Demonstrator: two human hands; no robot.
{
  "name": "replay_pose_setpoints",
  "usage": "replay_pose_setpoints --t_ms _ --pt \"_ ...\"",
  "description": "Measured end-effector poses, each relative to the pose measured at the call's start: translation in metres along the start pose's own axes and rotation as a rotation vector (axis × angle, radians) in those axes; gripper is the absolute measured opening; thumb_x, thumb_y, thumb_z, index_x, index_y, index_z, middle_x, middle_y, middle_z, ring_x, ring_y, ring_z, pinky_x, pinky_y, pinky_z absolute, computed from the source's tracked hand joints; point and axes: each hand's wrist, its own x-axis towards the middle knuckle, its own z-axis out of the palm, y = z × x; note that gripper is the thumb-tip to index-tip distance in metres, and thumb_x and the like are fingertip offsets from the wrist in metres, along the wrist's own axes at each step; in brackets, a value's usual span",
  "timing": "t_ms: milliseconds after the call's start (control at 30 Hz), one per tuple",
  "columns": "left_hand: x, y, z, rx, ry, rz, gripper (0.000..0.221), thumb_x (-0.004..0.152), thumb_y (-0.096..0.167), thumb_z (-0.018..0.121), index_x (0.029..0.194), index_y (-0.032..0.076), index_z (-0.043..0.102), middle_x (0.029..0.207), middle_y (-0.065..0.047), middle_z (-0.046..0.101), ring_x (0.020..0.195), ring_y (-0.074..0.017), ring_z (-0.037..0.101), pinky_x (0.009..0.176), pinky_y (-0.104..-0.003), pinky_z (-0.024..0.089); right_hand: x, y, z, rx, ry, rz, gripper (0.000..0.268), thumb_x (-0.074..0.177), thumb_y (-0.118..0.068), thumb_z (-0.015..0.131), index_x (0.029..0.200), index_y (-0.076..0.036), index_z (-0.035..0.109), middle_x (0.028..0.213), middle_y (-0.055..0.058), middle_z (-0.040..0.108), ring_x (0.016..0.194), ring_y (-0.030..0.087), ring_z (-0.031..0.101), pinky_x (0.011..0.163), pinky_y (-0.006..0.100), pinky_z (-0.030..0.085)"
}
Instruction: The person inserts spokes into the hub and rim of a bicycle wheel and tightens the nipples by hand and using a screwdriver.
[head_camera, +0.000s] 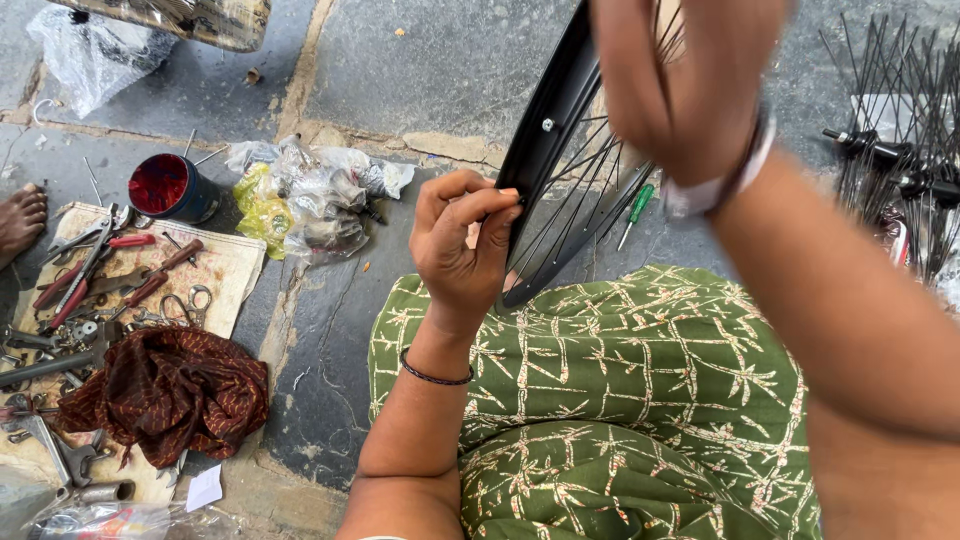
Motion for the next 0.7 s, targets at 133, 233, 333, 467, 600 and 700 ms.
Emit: replay_pose_setpoints --t_ms 133,233,333,467,600,700 --pt "0.003 0.0 0.001 -0.077 -0.023 -0.032 0.015 0.099 0.0 0.076 0.111 0.006 0.072 0.112 -0.005 0.06 0.093 -0.0128 0.062 0.076 -0.022 0.054 -0.046 -0.08 0.0 0.366 0.195 0.301 0.015 0.094 -0.007 0.05 0.095 -0.005 0.064 0.094 0.013 0.061 0.094 0.023 0.058 0.085 0.038 0.043" --pt "0.003 0.001 0.002 -0.131 -0.035 -0.092 0.015 0.1 0.0 0.075 0.114 0.006 0.072 0.114 -0.006 0.059 0.095 -0.0123 0.06 0.077 -0.021 0.053 -0.06 -0.104 -0.001 0.465 -0.011 0.502 0.012 0.107 -0.01 0.056 0.113 -0.001 0.061 0.119 0.018 0.06 0.113 0.028 0.061 0.098 0.037 0.048" --pt "0.004 0.002 0.004 -0.226 -0.037 -0.164 0.015 0.1 0.001 0.074 0.114 0.006 0.072 0.118 -0.007 0.058 0.101 -0.0132 0.06 0.077 -0.021 0.053 -0.062 -0.096 0.002 0.454 -0.102 0.517 0.017 0.11 -0.007 0.054 0.122 0.0 0.064 0.124 0.016 0.063 0.115 0.03 0.064 0.099 0.037 0.051" --pt "0.007 0.004 0.003 -0.146 -0.065 -0.069 0.02 0.098 0.004 0.076 0.117 0.005 0.072 0.118 -0.006 0.059 0.1 -0.0132 0.06 0.083 -0.023 0.054 -0.061 -0.082 0.01 0.459 -0.177 0.375 0.016 0.107 -0.004 0.058 0.12 0.0 0.064 0.121 0.015 0.064 0.115 0.034 0.063 0.101 0.043 0.049" --pt "0.004 0.005 0.009 -0.016 0.01 -0.05 0.017 0.099 0.006 0.08 0.114 0.008 0.072 0.115 -0.003 0.06 0.098 -0.0112 0.064 0.083 -0.021 0.056 -0.063 -0.063 0.017 0.418 -0.186 0.2 0.01 0.1 0.0 0.066 0.11 -0.001 0.064 0.114 0.015 0.066 0.109 0.036 0.065 0.092 0.042 0.052" --pt "0.006 0.006 0.011 -0.101 0.006 -0.068 0.015 0.1 0.007 0.078 0.113 0.009 0.071 0.123 -0.005 0.055 0.092 -0.0096 0.064 0.079 -0.019 0.058 -0.06 -0.053 0.02 0.338 -0.11 0.051 0.014 0.095 0.006 0.074 0.104 -0.002 0.067 0.105 0.013 0.068 0.096 0.034 0.07 0.079 0.039 0.056"
